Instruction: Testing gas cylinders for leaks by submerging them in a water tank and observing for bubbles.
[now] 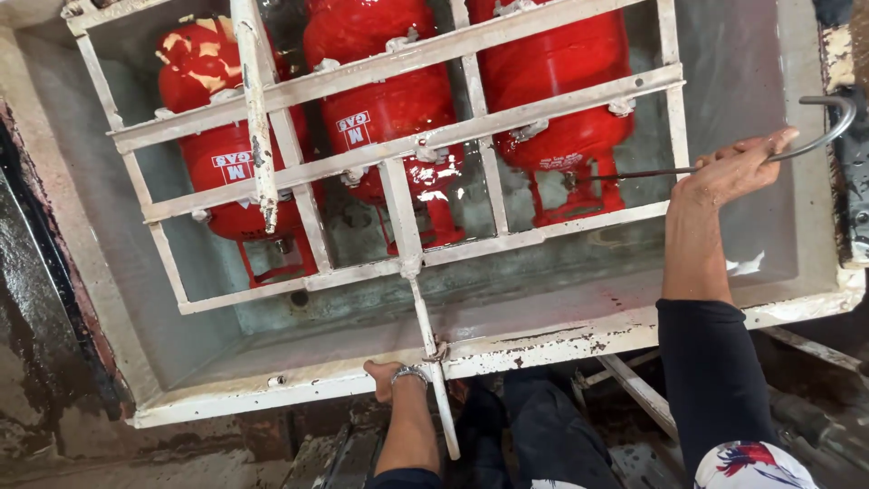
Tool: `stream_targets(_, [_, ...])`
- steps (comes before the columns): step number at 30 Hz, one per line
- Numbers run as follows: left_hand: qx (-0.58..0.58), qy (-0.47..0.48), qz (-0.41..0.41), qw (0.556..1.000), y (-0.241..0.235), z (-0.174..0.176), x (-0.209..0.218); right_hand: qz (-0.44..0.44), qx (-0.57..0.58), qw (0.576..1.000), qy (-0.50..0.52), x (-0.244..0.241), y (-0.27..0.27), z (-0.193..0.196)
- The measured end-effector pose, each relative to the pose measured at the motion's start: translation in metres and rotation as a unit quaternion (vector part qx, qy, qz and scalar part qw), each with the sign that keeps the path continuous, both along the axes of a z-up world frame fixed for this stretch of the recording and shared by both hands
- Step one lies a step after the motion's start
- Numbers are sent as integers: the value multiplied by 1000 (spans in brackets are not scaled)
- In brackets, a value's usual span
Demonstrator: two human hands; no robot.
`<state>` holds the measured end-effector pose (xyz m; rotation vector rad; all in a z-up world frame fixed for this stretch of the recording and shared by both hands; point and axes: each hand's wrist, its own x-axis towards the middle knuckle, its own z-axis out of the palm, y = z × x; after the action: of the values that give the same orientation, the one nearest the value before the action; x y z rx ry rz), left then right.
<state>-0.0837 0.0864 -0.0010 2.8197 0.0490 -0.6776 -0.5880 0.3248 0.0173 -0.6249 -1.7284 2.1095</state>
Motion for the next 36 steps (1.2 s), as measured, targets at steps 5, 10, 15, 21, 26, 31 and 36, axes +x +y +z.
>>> stream_targets(5, [4,12,-12,1000,-1,10,-5,15,18,999,45,2,-12,-14])
stream_targets(10, [-6,11,-11,1000,4,1,-1,57,8,998,9,30,-18,-2])
stream_targets(15, [-3,-6,-19,1000,4,-12,6,112,54,991,-54,73,-36,-66])
stream_targets(21, [8,-32,-32,999,4,-18,9,350,-244,892,-147,185,-122,-148])
stream_targets(26, [18,-21,-35,999,2,-5,2,561,443,685,142,229,-231,-7])
stream_targets(31, [21,-28,-35,999,2,-17,8,634,451,613,141,257,-247,-4])
stream_targets(36, [14,-26,-17,999,-1,-15,8,705,407,554,174,291,-269,87])
